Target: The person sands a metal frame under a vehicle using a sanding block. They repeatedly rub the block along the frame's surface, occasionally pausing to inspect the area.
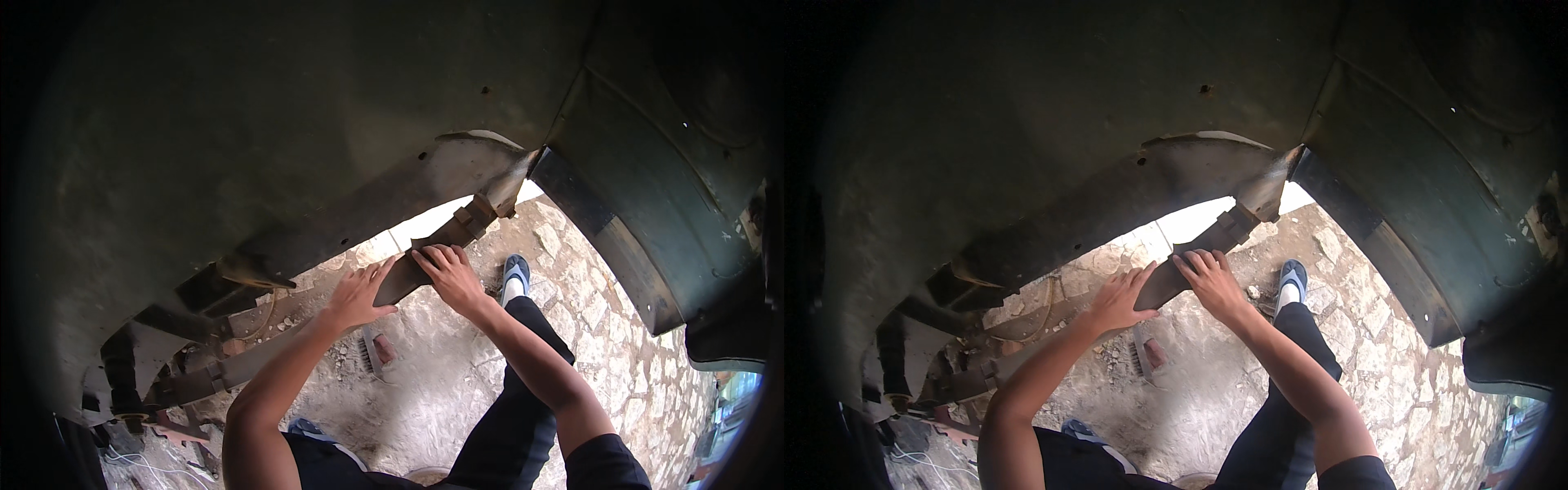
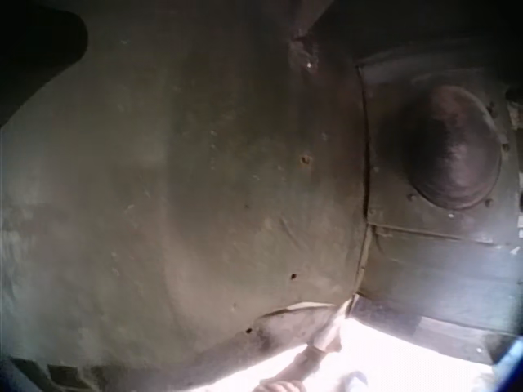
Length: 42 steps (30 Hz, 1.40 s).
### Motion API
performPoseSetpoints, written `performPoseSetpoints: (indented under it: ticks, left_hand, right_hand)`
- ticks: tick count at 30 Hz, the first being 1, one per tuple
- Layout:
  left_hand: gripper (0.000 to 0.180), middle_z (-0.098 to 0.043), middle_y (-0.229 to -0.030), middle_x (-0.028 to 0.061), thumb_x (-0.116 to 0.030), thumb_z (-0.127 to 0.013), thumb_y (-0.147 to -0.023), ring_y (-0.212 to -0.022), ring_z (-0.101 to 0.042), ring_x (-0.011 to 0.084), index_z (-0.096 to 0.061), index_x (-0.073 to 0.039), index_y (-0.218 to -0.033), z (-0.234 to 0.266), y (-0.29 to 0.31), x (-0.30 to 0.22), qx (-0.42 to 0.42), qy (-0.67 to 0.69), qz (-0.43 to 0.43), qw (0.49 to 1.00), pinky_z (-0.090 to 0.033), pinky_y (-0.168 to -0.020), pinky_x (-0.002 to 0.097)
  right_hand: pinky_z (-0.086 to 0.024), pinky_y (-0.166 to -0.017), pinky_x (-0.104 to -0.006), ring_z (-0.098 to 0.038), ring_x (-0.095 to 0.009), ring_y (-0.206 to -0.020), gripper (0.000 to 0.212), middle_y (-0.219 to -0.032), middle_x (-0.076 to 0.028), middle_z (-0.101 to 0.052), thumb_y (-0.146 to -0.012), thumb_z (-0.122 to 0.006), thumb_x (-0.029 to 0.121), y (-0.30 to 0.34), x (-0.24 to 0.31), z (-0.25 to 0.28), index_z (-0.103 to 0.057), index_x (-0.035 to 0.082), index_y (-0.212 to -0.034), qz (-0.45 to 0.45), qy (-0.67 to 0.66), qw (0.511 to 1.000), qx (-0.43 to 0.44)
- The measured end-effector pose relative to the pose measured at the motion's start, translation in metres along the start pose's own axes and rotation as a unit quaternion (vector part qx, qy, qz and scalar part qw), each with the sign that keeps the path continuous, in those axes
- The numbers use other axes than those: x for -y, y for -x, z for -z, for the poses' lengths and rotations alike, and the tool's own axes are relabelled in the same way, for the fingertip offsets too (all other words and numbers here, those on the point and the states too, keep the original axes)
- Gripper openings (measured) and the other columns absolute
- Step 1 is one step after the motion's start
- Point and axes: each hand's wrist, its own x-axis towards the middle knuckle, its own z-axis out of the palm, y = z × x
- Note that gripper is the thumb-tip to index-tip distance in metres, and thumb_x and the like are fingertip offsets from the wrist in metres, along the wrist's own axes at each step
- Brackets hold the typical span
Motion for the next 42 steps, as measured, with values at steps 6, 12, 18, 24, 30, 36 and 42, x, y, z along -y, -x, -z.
performPoseSetpoints:
  ticks: [6, 12, 18, 24, 30, 36, 42]
  left_hand:
    - [0.112, -0.059, -0.115, 0.0243, -0.049, -0.076, -0.079, -0.098, -0.065, 0.0416, -0.007, -0.014, -0.161, -0.013, 0.007, 0.002, 0.094, 0.044, 0.063, 0.993, -0.055, -0.084, 0.0496]
    - [0.109, -0.057, -0.118, 0.0261, -0.043, -0.077, -0.08, -0.098, -0.064, 0.0454, -0.008, -0.016, -0.161, -0.014, 0.006, 0.0, 0.092, 0.063, 0.073, 0.991, -0.055, -0.083, 0.0498]
    - [0.109, -0.056, -0.12, 0.0256, -0.041, -0.076, -0.08, -0.1, -0.063, 0.0454, -0.008, -0.017, -0.161, -0.014, 0.007, 0.0, 0.088, 0.064, 0.074, 0.991, -0.055, -0.085, 0.05]
    - [0.107, -0.055, -0.123, 0.026, -0.038, -0.076, -0.081, -0.103, -0.063, 0.0453, -0.007, -0.017, -0.161, -0.012, 0.007, -0.001, 0.091, 0.077, 0.079, 0.99, -0.054, -0.087, 0.0494]
    - [0.089, -0.054, -0.13, 0.0229, -0.034, -0.072, -0.087, -0.115, -0.059, 0.0402, -0.022, -0.015, -0.157, -0.004, 0.004, -0.002, 0.035, 0.11, 0.052, 0.992, -0.051, -0.097, 0.0465]
    - [0.076, -0.066, -0.115, 0.0149, -0.018, -0.07, -0.091, -0.101, -0.069, 0.0296, -0.029, -0.01, -0.155, 0.063, -0.038, -0.063, -0.126, 0.215, -0.097, 0.964, -0.057, -0.087, 0.0407]
    - [0.085, -0.067, -0.112, 0.016, -0.01, -0.066, -0.093, -0.095, -0.07, 0.0234, -0.012, -0.002, -0.159, 0.154, -0.059, -0.125, -0.226, 0.367, -0.048, 0.901, -0.057, -0.081, 0.0356]
  right_hand:
    - [-0.026, -0.117, -0.0521, -0.039, -0.03, -0.136, 0.084, -0.14, -0.011, -0.045, -0.081, -0.078, 0.028, 0.001, 0.007, 0.015, -0.038, 0.014, -0.153, -0.009, -0.049, 0.998, 0.04]
    - [-0.021, -0.121, -0.0529, -0.031, -0.03, -0.145, 0.087, -0.152, -0.01, -0.037, -0.078, -0.081, 0.029, -0.002, 0.015, 0.005, -0.037, 0.018, -0.153, -0.022, -0.062, 0.997, 0.034]
    - [-0.018, -0.123, -0.0514, -0.024, -0.028, -0.15, 0.09, -0.16, -0.01, -0.03, -0.08, -0.079, 0.03, -0.008, 0.011, -0.008, -0.032, 0.013, -0.155, -0.015, -0.052, 0.997, 0.056]
    - [-0.018, -0.123, -0.0502, -0.023, -0.027, -0.151, 0.09, -0.162, -0.01, -0.028, -0.082, -0.077, 0.029, -0.008, 0.02, -0.003, -0.029, 0.009, -0.155, -0.01, -0.04, 0.996, 0.079]
    - [-0.016, -0.125, -0.0481, -0.02, -0.027, -0.153, 0.1, -0.164, -0.011, -0.023, -0.079, -0.079, 0.029, -0.01, 0.018, -0.009, -0.021, 0.011, -0.159, -0.022, -0.035, 0.997, 0.072]
    - [-0.023, -0.121, -0.0525, -0.028, -0.031, -0.148, 0.075, -0.157, -0.016, -0.034, -0.086, -0.069, 0.024, -0.007, 0.015, -0.015, -0.035, 0.007, -0.151, -0.016, -0.105, 0.994, 0.005]
    - [-0.026, -0.119, -0.0532, -0.027, -0.033, -0.148, 0.069, -0.154, -0.016, -0.036, -0.085, -0.067, 0.023, -0.01, 0.014, -0.019, -0.04, 0.005, -0.146, -0.015, -0.286, 0.956, -0.068]
